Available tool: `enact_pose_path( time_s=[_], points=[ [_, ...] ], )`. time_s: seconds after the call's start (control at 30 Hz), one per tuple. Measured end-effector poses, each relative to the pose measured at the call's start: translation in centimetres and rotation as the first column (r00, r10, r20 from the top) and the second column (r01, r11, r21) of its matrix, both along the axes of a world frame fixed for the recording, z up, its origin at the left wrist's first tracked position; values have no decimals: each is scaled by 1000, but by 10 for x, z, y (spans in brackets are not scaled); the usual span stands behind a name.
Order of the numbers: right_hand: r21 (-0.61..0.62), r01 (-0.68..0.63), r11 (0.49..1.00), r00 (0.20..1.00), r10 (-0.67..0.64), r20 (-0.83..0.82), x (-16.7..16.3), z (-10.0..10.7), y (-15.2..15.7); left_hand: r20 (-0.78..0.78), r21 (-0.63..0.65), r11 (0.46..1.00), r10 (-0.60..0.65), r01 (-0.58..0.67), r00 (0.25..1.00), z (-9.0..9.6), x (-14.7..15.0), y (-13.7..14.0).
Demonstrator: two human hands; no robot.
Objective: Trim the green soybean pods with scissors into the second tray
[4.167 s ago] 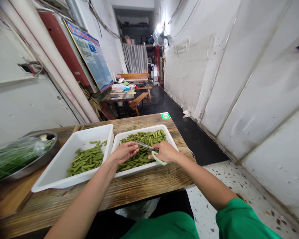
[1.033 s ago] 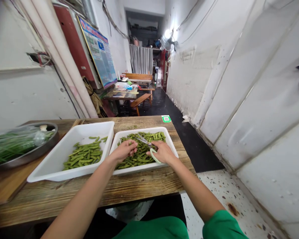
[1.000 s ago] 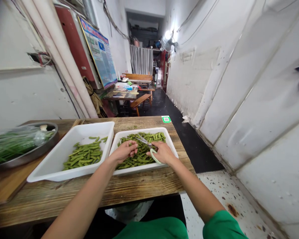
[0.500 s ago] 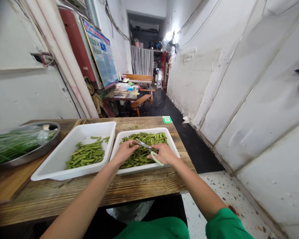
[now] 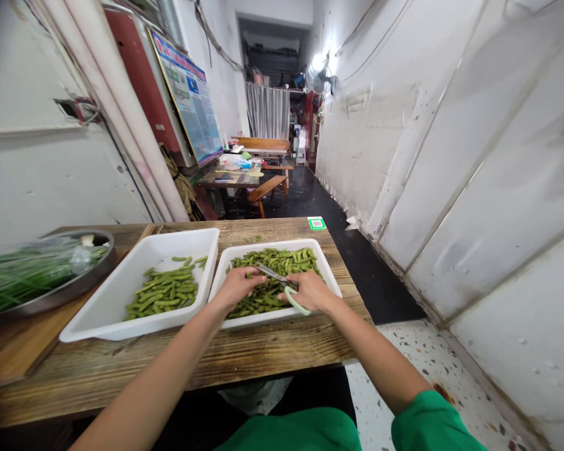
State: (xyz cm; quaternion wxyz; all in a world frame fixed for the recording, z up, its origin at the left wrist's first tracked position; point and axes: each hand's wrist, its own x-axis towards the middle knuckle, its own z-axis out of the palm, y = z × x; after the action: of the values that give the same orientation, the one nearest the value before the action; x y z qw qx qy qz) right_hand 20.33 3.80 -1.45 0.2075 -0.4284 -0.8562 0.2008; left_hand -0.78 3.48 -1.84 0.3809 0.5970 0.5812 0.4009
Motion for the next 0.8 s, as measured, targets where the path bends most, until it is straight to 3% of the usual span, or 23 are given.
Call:
enact_pose_path(
  time_s=[0.23, 0.37, 0.53, 0.8],
  points=[
    [-28, -80, 996, 991, 83, 109, 0, 10, 4, 115, -255, 967, 20, 10, 993, -3, 2, -3],
    [-48, -88, 995, 990, 93, 105, 2, 13, 12, 255, -304, 953, 83, -2, 963, 0, 0, -1],
    [-26, -8, 1000, 999, 9, 36, 6, 15, 8, 677, -359, 931, 210, 67, 705, 11, -2, 3],
    [-6, 18, 1000, 1000, -18, -2, 0, 21, -2, 803, -375, 921, 266, 107, 533, 16, -5, 5]
  ],
)
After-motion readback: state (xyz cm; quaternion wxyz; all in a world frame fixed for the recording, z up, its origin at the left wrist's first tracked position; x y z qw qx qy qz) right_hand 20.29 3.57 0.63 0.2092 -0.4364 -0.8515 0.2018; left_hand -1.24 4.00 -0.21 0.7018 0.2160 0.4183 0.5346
